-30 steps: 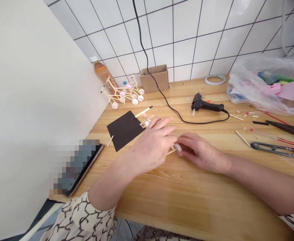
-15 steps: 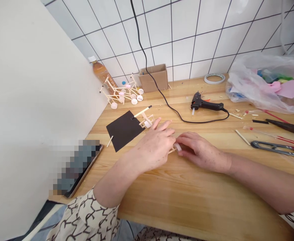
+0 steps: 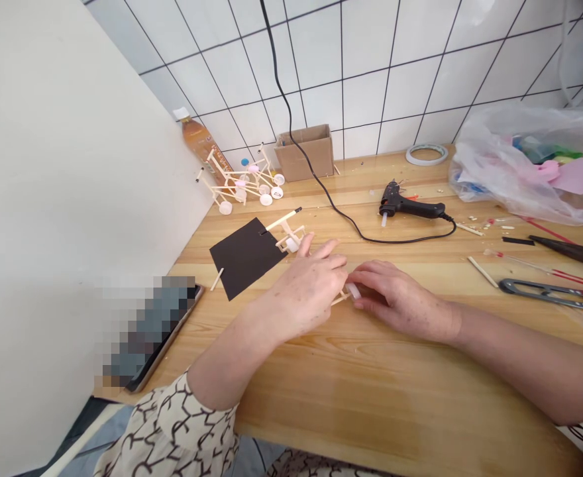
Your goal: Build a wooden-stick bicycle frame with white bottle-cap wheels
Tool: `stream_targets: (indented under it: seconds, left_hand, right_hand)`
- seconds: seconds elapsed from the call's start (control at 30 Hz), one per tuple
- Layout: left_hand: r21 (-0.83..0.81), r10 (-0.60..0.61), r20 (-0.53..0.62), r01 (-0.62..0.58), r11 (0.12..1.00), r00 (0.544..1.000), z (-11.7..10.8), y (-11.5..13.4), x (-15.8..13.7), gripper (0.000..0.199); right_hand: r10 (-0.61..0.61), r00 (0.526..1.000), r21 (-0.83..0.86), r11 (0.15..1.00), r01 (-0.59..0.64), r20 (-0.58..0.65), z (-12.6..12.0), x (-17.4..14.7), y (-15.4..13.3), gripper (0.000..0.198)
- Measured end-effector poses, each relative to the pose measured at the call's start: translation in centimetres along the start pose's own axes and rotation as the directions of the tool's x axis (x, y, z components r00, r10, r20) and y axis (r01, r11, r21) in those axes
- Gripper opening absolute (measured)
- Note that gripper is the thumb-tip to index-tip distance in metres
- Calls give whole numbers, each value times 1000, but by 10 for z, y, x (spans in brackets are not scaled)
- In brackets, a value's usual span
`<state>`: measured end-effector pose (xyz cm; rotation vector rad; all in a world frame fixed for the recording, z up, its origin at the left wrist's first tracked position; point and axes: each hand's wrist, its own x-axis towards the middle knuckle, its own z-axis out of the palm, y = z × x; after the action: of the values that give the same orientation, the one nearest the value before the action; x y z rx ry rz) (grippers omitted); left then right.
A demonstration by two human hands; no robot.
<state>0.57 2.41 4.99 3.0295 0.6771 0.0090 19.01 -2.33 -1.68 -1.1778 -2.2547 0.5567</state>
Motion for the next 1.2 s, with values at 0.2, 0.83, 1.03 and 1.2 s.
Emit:
stream_targets:
  seconds: [0.2, 0.83, 1.03, 1.2]
  left_hand:
    - [9, 0, -2, 0, 1000, 1000, -1, 0, 1, 13]
    - [2, -21, 20, 21, 1000, 1000, -3, 2, 1, 16]
    - [-2, -24, 9, 24, 1000, 1000, -3, 3, 1, 17]
    - [4, -18, 15, 18, 1000, 1000, -2, 2, 1, 16]
  right_hand:
    - [9, 1000, -2, 1000, -9, 10, 0, 0, 1, 20]
    - [-18, 1000, -12, 1000, 18, -12, 0, 1, 0, 18]
    - [-22, 1000, -16, 1000, 22, -17, 0, 1, 0, 18]
    - [-19, 1000, -22, 1000, 19, -9, 0, 1, 0, 16]
